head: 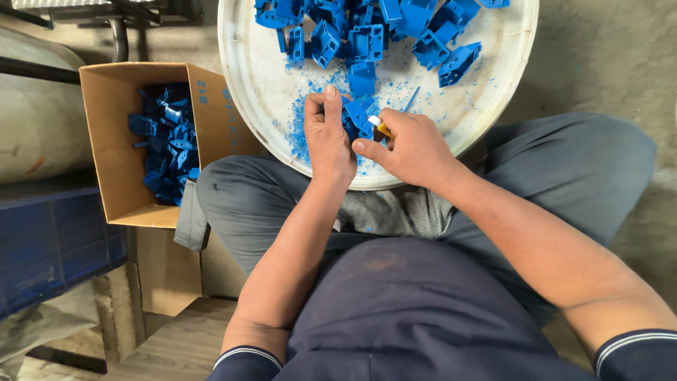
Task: The person uses a small yellow tool to remove excess plastic from various blue molded plastic parts while sitting on the floor.
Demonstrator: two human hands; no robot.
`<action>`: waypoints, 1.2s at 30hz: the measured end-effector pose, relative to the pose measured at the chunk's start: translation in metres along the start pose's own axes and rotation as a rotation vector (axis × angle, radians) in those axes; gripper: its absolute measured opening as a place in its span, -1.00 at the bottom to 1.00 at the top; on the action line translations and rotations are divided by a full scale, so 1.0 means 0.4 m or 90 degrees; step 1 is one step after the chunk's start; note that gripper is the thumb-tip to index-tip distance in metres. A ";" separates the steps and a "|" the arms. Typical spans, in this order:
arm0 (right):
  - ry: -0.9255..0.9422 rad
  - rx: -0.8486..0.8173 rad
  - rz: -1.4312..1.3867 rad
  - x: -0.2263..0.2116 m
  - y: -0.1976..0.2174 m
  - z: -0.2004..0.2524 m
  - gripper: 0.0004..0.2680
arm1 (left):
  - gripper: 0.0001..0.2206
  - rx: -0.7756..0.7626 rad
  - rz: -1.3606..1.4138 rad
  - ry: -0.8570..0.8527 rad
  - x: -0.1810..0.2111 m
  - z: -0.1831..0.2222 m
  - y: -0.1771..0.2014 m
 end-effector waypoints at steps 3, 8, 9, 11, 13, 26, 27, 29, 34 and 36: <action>-0.004 0.003 0.008 0.007 -0.005 0.003 -0.55 | -0.70 0.006 0.007 -0.012 0.000 0.005 -0.003; -0.016 -0.018 0.008 0.012 -0.009 0.002 -0.56 | -0.69 -0.005 0.002 -0.038 0.006 0.012 -0.005; -0.017 -0.021 0.006 0.012 -0.010 0.001 -0.56 | -0.69 -0.009 0.000 -0.043 0.007 0.013 -0.006; -0.011 -0.027 0.015 0.010 -0.009 -0.003 -0.56 | -0.69 -0.010 0.001 -0.047 0.008 0.012 -0.006; -0.024 -0.038 0.016 0.011 -0.012 0.000 -0.56 | -0.70 -0.009 -0.002 -0.056 0.010 0.017 -0.004; -0.032 -0.015 -0.138 0.008 0.019 0.004 -0.77 | -0.76 0.014 -0.007 0.041 -0.004 0.001 0.007; -0.052 0.003 -0.198 0.025 0.025 0.001 -0.80 | -0.76 0.011 0.008 0.093 -0.021 0.004 0.006; -0.049 0.038 -0.186 0.038 0.026 -0.002 -0.83 | -0.75 -0.002 0.036 0.136 -0.039 0.016 -0.002; -0.002 0.073 -0.188 0.045 0.023 -0.002 -0.84 | -0.76 -0.031 0.035 0.178 -0.064 0.028 -0.017; -0.037 0.065 -0.191 0.059 0.019 -0.002 -0.84 | -0.77 -0.032 0.028 0.179 -0.063 0.029 -0.017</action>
Point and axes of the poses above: each hand's wrist, its own z-axis away from the middle knuckle, its own y-axis out of the back of the hand, x = y × z, the point moved 10 cm from there along -z, towards the middle knuckle, and after that the axes turned 5 degrees about z, right-handed, at the moved point
